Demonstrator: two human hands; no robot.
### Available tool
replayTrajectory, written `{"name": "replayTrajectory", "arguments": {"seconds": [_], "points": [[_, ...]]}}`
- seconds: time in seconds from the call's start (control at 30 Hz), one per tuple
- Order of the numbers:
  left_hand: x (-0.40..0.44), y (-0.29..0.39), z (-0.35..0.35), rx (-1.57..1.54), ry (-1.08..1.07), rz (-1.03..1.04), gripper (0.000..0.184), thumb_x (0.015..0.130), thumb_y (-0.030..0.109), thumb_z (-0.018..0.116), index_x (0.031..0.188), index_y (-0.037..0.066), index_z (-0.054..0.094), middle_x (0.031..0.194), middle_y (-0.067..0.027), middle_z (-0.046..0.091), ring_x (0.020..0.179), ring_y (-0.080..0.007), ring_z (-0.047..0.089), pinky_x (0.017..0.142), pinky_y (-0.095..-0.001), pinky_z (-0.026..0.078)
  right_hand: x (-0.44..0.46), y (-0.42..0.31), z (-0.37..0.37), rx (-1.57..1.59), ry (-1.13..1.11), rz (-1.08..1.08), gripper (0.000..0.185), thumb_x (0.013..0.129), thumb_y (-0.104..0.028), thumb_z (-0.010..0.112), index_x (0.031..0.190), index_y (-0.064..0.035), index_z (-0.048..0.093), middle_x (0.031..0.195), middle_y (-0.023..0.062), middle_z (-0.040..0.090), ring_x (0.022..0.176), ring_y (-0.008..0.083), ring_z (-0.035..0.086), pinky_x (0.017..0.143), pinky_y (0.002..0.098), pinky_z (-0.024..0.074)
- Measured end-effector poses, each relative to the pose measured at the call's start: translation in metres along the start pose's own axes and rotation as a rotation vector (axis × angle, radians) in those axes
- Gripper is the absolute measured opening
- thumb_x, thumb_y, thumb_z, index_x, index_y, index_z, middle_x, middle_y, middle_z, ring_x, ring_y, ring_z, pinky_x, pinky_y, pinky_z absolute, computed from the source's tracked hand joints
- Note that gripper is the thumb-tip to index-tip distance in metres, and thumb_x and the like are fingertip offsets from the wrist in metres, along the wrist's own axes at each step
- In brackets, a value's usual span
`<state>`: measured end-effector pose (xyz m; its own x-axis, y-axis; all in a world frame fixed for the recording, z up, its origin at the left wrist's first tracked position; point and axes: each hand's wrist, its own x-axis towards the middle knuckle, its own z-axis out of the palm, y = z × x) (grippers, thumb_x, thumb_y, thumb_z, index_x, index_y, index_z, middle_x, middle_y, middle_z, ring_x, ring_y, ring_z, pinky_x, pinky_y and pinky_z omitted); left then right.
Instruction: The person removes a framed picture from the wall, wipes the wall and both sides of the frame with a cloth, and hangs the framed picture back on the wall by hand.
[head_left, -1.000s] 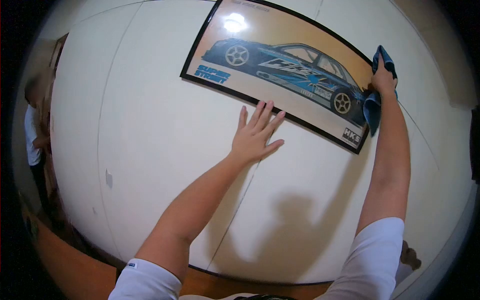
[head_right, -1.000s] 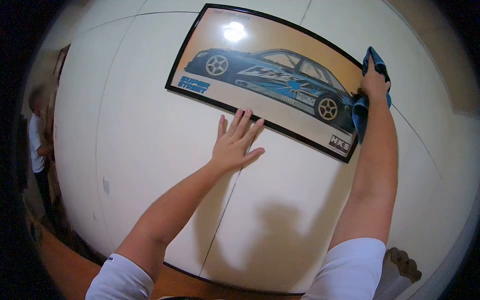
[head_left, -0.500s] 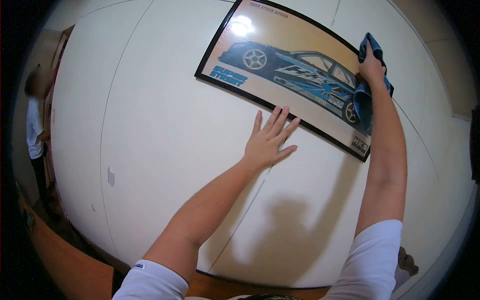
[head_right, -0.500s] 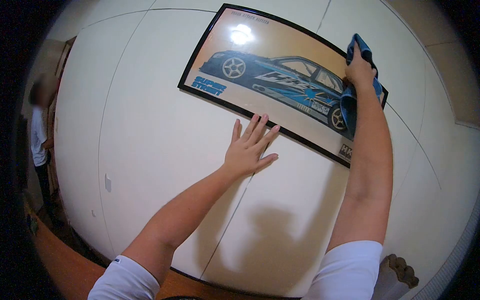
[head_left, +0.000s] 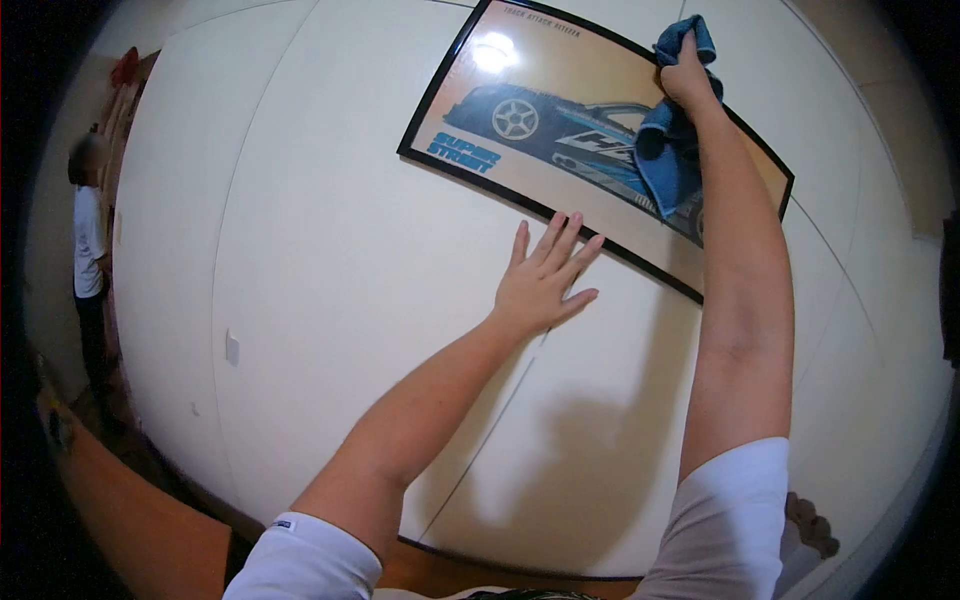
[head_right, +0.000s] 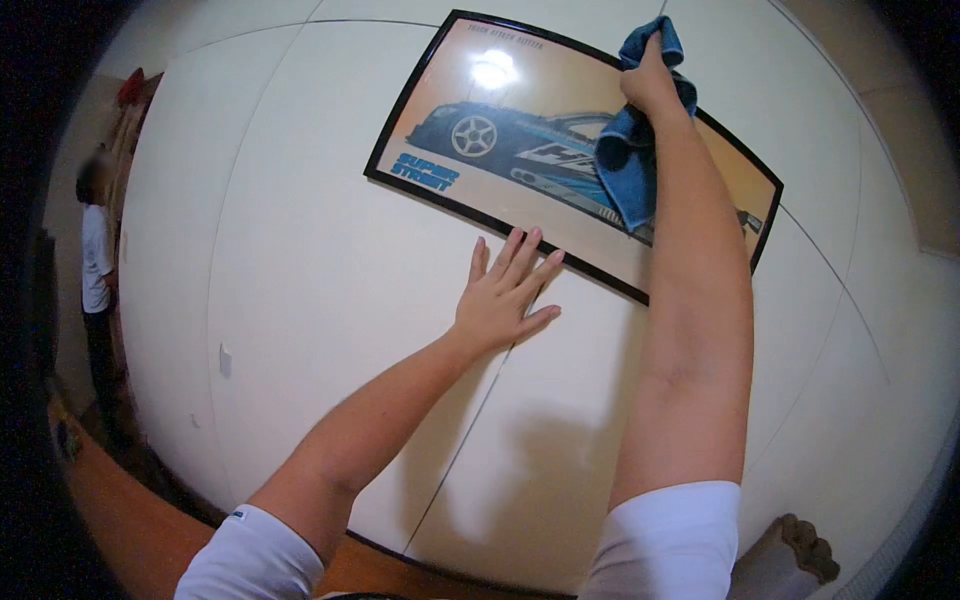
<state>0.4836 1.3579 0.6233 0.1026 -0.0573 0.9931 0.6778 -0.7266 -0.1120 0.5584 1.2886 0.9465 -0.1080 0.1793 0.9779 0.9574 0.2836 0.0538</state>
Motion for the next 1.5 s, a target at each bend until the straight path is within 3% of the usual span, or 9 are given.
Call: {"name": "replayTrajectory", "arguments": {"seconds": [0.17,0.43,0.6,0.67,0.83,1.13,1.23,1.37,1.5], "points": [[0.001,0.002,-0.001,0.077,-0.030,0.006,0.065,0.084,0.052,0.047,0.140,0.026,0.029,0.148,-0.0102,0.018,0.137,-0.0274,0.015,0.103,-0.0606,0.010,-0.023,0.008,-0.041,0.485,0.002,0.082,0.088,0.071,0.005,0.042,0.142,-0.0082,-0.006,0.129,0.0245,0.041,0.110,0.0322,0.049,0.084,0.0358,0.0456],[0.007,0.022,-0.025,0.204,-0.163,-0.068,0.062,0.087,0.055,0.039,0.140,0.025,0.027,0.148,-0.0147,0.013,0.137,-0.0312,0.011,0.105,-0.0580,0.008,-0.095,0.063,-0.094,0.775,0.053,0.020,0.077,0.061,0.008,0.053,0.129,-0.0014,0.019,0.108,0.0175,0.050,0.090,0.0253,0.053,0.072,0.0317,0.0471],[-0.026,0.056,-0.039,0.151,-0.106,-0.172,0.061,0.088,0.054,0.035,0.136,0.016,0.037,0.146,-0.0216,0.014,0.135,-0.0391,0.010,0.105,-0.0557,0.010,-0.192,0.069,-0.090,0.992,0.008,0.058,0.067,0.063,0.002,0.058,0.126,0.0006,0.034,0.121,0.0116,0.045,0.112,0.0240,0.043,0.097,0.0298,0.0320],[-0.058,0.057,-0.036,-0.302,-0.302,-0.264,0.063,0.090,0.053,0.033,0.134,0.008,0.038,0.143,-0.0239,0.022,0.133,-0.0378,0.018,0.106,-0.0501,0.014,-0.239,0.056,-0.084,1.171,-0.053,0.078,0.071,0.063,0.004,0.055,0.129,0.0012,0.028,0.124,0.0145,0.042,0.114,0.0258,0.041,0.098,0.0298,0.0309],[-0.144,0.117,-0.110,-1.363,-0.599,-1.102,0.084,0.089,0.064,0.017,0.132,-0.006,0.036,0.131,-0.0219,0.043,0.121,-0.0284,0.041,0.104,-0.0340,0.027,-0.372,-0.001,-0.066,1.474,-0.203,0.275,0.084,0.065,0.005,0.054,0.139,0.0003,0.014,0.132,0.0159,0.036,0.121,0.0271,0.036,0.103,0.0315,0.0247],[-0.343,0.139,-0.209,-1.681,-0.039,-1.900,0.087,0.082,0.070,0.032,0.130,-0.002,0.039,0.125,-0.0199,0.049,0.112,-0.0290,0.052,0.096,-0.0433,0.041,-0.565,-0.108,-0.023,1.686,-0.495,0.947,0.085,0.069,0.003,0.058,0.141,-0.0003,0.013,0.134,0.0148,0.035,0.123,0.0270,0.034,0.103,0.0357,0.0276],[-0.397,0.141,-0.214,-1.550,0.053,-1.817,0.072,0.084,0.065,0.037,0.126,0.006,0.046,0.118,-0.0123,0.056,0.098,-0.0243,0.060,0.085,-0.0404,0.049,-0.597,-0.114,-0.006,1.664,-0.744,0.872,0.087,0.075,0.003,0.057,0.142,-0.0029,0.003,0.134,0.0133,0.035,0.124,0.0257,0.032,0.104,0.0366,0.0246],[-0.422,0.161,-0.246,-1.428,0.160,-1.623,0.053,0.087,0.050,0.050,0.122,0.010,0.050,0.107,-0.0060,0.062,0.085,-0.0160,0.062,0.073,-0.0313,0.053,-0.614,-0.151,-0.015,1.983,-0.714,0.750,0.083,0.074,0.008,0.053,0.142,-0.0081,0.009,0.137,0.0112,0.029,0.125,0.0245,0.031,0.107,0.0371,0.0200],[-0.442,0.176,-0.265,-1.491,-0.004,-1.610,0.042,0.089,0.034,0.054,0.124,0.013,0.049,0.104,-0.0014,0.062,0.078,-0.0083,0.059,0.067,-0.0200,0.049,-0.623,-0.161,-0.015,2.076,-0.856,0.739,0.085,0.074,0.012,0.052,0.142,-0.0085,0.005,0.139,0.0106,0.026,0.128,0.0225,0.026,0.108,0.0360,0.0153]]}}
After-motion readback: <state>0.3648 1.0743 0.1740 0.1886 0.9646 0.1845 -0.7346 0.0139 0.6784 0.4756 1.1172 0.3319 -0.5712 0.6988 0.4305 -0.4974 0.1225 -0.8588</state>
